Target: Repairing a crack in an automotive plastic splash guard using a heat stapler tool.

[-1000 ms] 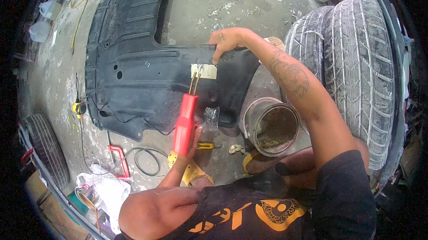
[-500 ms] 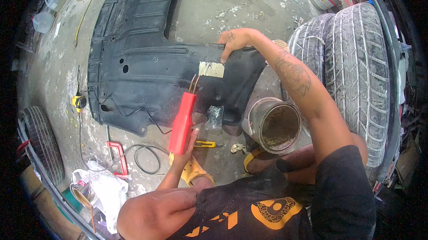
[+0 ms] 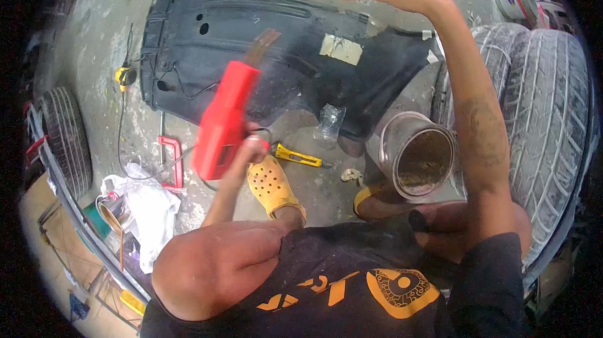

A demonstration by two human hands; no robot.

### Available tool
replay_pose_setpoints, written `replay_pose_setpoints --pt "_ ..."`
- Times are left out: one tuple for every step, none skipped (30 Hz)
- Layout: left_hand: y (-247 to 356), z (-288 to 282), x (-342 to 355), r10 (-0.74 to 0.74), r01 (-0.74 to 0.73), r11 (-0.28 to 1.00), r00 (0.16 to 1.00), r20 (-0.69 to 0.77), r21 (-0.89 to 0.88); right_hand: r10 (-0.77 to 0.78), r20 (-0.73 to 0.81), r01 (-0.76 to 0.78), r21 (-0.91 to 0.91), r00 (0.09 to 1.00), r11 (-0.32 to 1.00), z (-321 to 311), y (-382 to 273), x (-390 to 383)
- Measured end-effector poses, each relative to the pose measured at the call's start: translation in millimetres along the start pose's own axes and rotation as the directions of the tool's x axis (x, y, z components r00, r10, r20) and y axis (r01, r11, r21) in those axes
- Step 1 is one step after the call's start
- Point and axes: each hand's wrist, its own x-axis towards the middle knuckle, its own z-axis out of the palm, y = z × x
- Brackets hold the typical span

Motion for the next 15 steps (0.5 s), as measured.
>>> replay_pose_setpoints --pt "11.0 -17.8 -7.1 0.041 -0.044 0.996 0.998 -0.042 -0.073 -0.073 0.016 0.072 0.009 0.997 0.997 6.2 -31.8 -5.9" --pt "18.6 -32.2 -10.6 0.082 -0.093 0.984 0.994 -0.076 -0.154 -0.150 0.182 0.143 0.053 0.972 0.988 21.1 -61.3 -13.2" --pt "31.5 -38.9 -10.1 0.171 -0.185 0.969 0.980 -0.099 -0.166 -0.226 0.340 0.202 0.106 0.913 0.974 38.1 -92.3 -20.4" --pt "47.3 -43.6 -8.9 0.260 -0.279 0.945 0.958 -0.123 -0.173 -0.228 0.516 0.215 0.086 0.825 0.973 65.5 -114.4 -25.5" --pt "55.9 -48.1 -4.6 0.332 -0.356 0.918 0.931 -0.152 -0.176 -0.331 0.555 0.282 0.176 0.763 0.943 111.4 -116.6 -31.4" --pt "59.4 -53.6 -0.6 0.396 -0.427 0.886 0.900 -0.182 -0.182 -0.070 0.704 0.055 0.045 0.706 0.998 128.2 -149.3 -44.8" --pt "59.0 -47.4 9.8 0.422 -0.456 0.857 0.888 -0.181 -0.240 -0.172 0.665 0.253 -0.026 0.727 0.967 185.0 -128.4 -62.8" --pt "58.8 -45.5 17.2 0.443 -0.482 0.832 0.875 -0.194 -0.275 -0.142 0.745 0.278 -0.061 0.652 0.959 230.8 -113.3 -70.1" --pt "62.5 -47.1 18.4 0.451 -0.495 0.818 0.868 -0.208 -0.291 -0.136 0.687 0.260 -0.080 0.714 0.962 276.8 -104.1 -81.4" --pt "66.1 -54.0 16.5 0.451 -0.500 0.814 0.865 -0.221 -0.295 -0.137 0.625 0.250 -0.096 0.769 0.963 304.4 -103.4 -89.4" --pt "66.5 -62.0 12.3 0.476 -0.521 0.813 0.852 -0.217 -0.261 -0.137 0.628 0.256 -0.103 0.766 0.961 310.6 -109.9 -91.7" --pt "67.1 -68.2 10.9 0.500 -0.540 0.810 0.840 -0.210 -0.228 -0.113 0.622 0.181 -0.047 0.775 0.982 315.3 -113.5 -92.6" --pt "71.7 -72.0 7.7 0.513 -0.548 0.808 0.835 -0.199 -0.216 -0.093 0.620 0.106 0.015 0.779 0.994 316.1 -117.0 -94.3" --pt "70.8 -74.6 5.5 0.517 -0.553 0.806 0.832 -0.203 -0.214 -0.073 0.578 0.084 0.008 0.813 0.996 311.0 -110.4 -93.3" --pt "67.2 -74.0 0.8 0.481 -0.523 0.824 0.849 -0.219 -0.219 -0.056 0.534 0.062 0.005 0.843 0.998 299.8 -96.4 -94.7"
